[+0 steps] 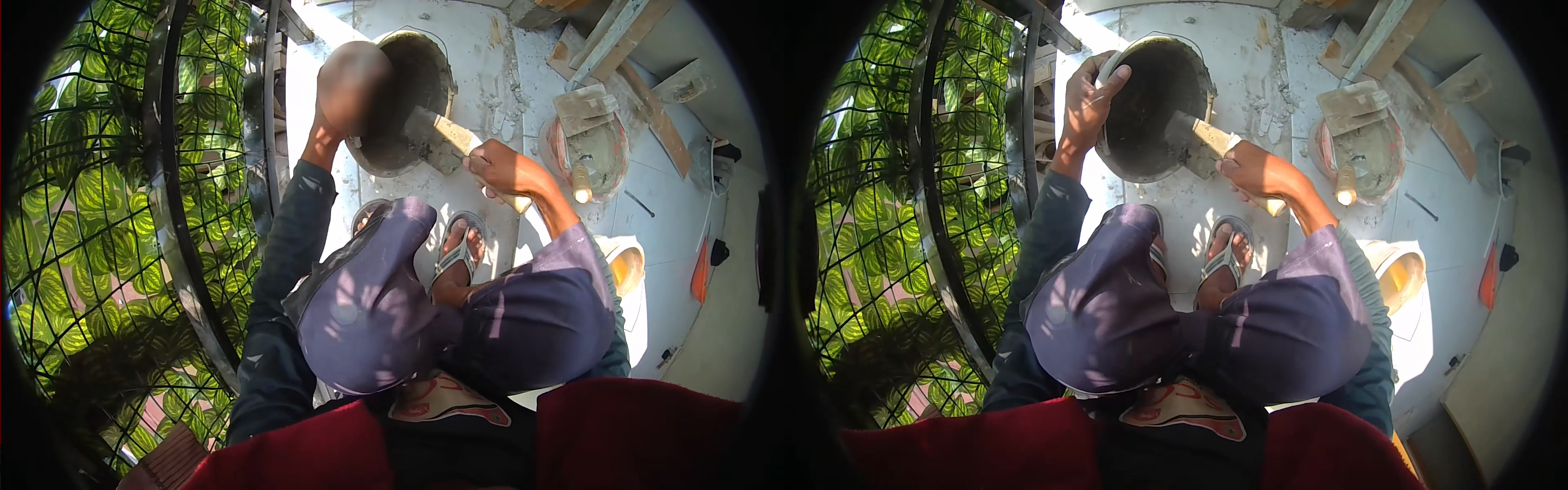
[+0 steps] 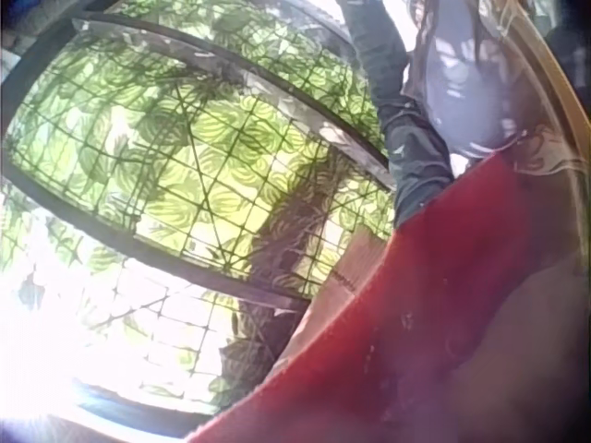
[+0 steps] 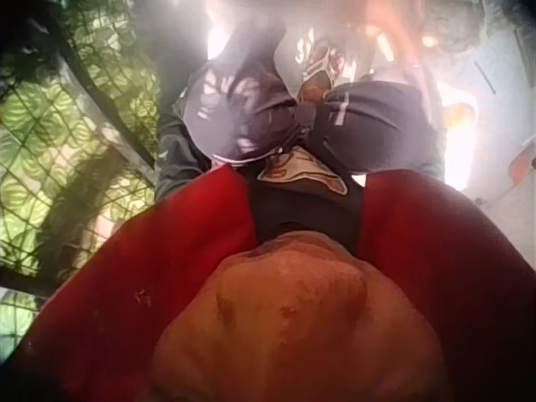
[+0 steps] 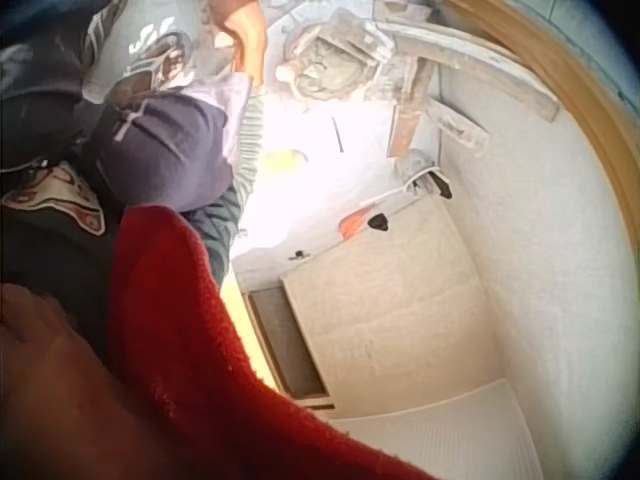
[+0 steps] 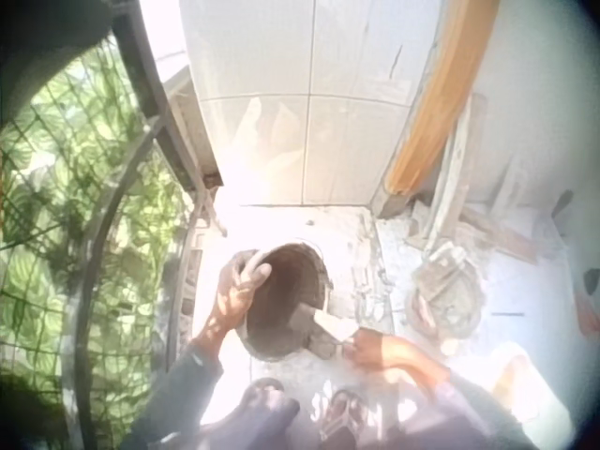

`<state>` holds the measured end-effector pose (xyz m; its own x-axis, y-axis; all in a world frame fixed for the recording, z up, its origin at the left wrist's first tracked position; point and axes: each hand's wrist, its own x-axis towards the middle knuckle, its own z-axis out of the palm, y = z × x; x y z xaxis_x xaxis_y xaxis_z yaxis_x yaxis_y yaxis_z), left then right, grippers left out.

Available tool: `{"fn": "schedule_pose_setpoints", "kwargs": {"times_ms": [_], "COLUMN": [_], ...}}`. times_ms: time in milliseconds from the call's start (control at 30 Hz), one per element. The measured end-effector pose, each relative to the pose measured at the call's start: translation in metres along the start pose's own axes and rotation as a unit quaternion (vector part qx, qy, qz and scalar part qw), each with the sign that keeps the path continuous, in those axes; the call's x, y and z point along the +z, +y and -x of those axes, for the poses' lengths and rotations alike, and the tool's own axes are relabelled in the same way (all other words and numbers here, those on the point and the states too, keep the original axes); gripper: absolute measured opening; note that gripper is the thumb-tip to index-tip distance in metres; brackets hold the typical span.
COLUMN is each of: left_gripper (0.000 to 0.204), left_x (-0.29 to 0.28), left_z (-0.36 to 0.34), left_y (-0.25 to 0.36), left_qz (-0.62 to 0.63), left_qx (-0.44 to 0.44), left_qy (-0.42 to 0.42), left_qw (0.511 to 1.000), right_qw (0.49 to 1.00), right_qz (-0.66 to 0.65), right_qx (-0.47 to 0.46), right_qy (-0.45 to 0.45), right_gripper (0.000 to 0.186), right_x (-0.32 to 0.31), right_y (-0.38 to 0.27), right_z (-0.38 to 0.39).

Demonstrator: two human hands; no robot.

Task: The person applies plaster to a wall corner with a trowel, wipes the surface with a sponge, and secures a tile by hammering a wooden block against it.

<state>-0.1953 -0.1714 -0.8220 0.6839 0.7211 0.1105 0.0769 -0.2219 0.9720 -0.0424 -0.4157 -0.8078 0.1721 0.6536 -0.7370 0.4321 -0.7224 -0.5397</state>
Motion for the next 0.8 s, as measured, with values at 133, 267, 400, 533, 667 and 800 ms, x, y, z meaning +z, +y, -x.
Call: {"fn": "schedule_pose_setpoints", "kwargs": {"times_ms": [133, 267, 400, 533, 667, 800], "left_gripper": [0.052, 0.051, 0.049, 0.044, 0.042, 0.039], "left_x": [-0.007, -0.005, -0.005, -0.009, -0.019, -0.022], "left_z": [-0.006, -0.004, 0.011, 0.016, 0.012, 0.015], "left_y": [0.003, 0.004, 0.0, 0.002, -0.011, -0.009], "left_qz": [-0.007, 0.038, 0.059, 0.099, 0.114, 0.109], "left_qx": [0.003, -0.024, -0.032, -0.012, -0.029, -0.028], "left_qy": [-0.007, -0.039, -0.074, -0.064, -0.044, -0.014], "left_qw": [1.0, 0.998, 0.995, 0.993, 0.992, 0.994], "right_qw": [0.945, 0.993, 0.872, 0.871, 0.939, 0.974], "right_qz": [-0.305, -0.092, 0.267, 0.234, 0.186, -0.22], "right_qx": [-0.011, -0.078, -0.252, -0.308, -0.271, -0.037], "right_qy": [-0.116, 0.017, 0.323, 0.302, 0.098, -0.028], "right_gripper": [0.035, 0.023, 0.007, 0.016, 0.023, 0.035], "right_x": [0.012, -0.015, 0.019, 0.057, 0.039, 0.044], "right_y": [-0.012, -0.041, -0.026, -0.005, -0.033, -0.058], "right_z": [-0.014, -0.014, -0.055, -0.083, -0.067, -0.046]}}
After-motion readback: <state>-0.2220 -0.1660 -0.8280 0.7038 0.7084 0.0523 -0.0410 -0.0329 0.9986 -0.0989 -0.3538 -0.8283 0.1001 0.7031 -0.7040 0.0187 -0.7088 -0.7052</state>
